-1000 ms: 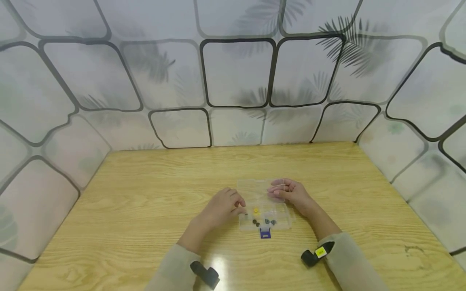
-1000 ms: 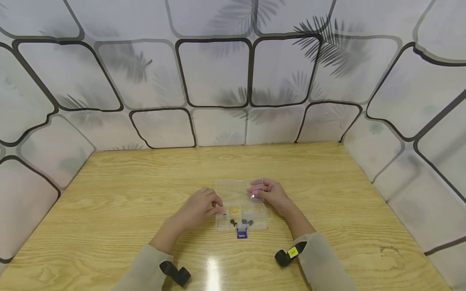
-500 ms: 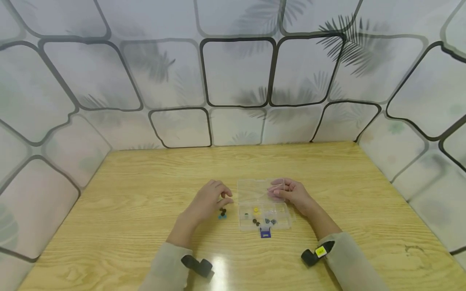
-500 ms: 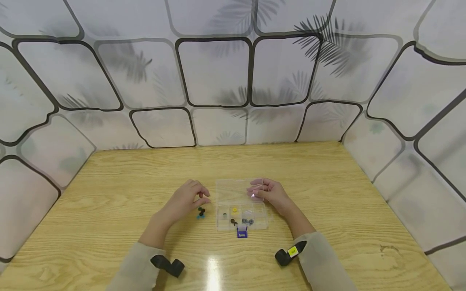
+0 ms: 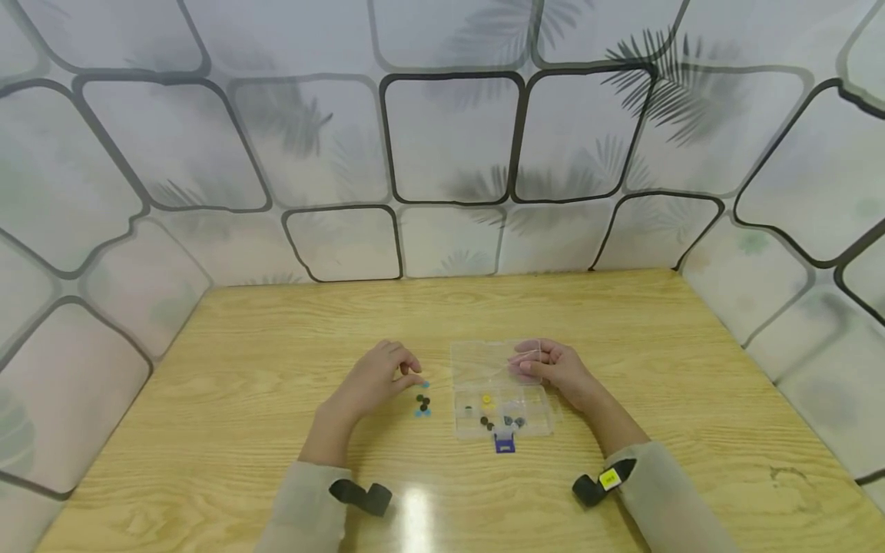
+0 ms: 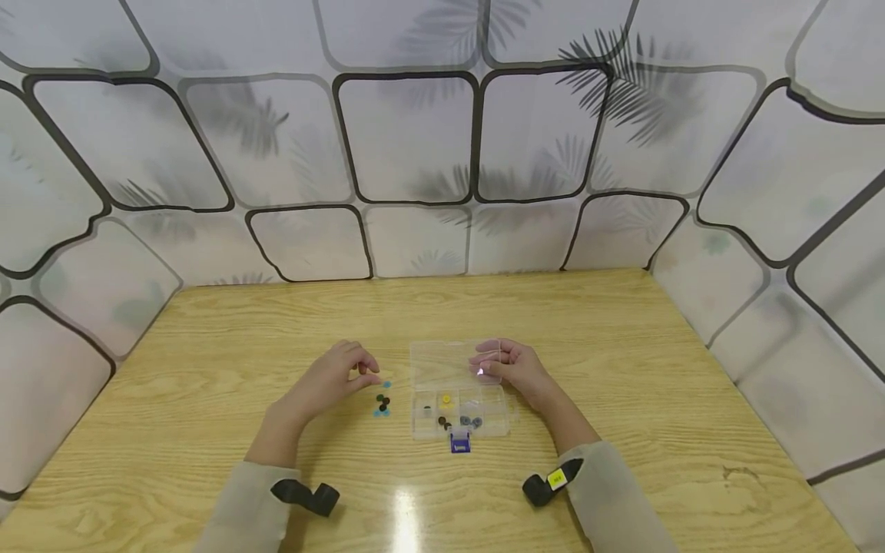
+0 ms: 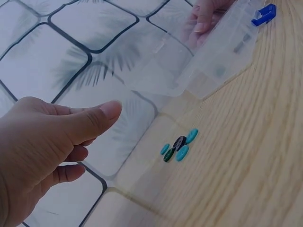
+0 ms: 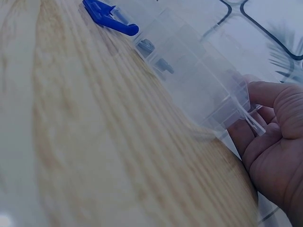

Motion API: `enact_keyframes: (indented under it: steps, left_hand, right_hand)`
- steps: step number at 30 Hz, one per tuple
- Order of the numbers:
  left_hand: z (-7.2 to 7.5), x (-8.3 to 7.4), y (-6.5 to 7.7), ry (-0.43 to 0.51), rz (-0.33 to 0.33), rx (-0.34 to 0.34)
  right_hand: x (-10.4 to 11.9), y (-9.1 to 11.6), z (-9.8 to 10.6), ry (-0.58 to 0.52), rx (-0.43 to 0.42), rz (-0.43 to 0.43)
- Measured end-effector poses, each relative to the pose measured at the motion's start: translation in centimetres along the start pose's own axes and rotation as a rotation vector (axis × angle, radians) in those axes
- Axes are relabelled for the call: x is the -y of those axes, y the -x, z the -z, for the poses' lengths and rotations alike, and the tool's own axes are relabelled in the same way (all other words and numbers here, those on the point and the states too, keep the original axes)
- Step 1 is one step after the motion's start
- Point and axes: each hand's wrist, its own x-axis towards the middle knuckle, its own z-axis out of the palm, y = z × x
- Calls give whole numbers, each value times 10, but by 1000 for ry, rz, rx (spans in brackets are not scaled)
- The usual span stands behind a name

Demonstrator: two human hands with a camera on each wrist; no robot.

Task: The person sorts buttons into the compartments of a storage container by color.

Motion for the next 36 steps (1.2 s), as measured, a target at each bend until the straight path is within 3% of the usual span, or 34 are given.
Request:
enact_keyframes:
  steps: [7, 15, 21, 29, 36]
  left_hand:
    - [-2, 7, 1, 30, -40, 70]
    - [-19, 21, 2, 84, -17, 131]
    - [-24, 25, 5, 120, -1, 126]
    - [-23, 24, 3, 122, -69, 132]
    - [-24, 22, 5, 132, -33, 139]
  right_hand:
    - [2, 1, -2, -20, -4, -6]
    - [3, 2, -2, -49, 4, 7]
    - [2, 1, -1, -39, 6, 2]
    - [0, 0, 1, 5, -12, -11]
    - [0, 0, 0, -15, -11, 0]
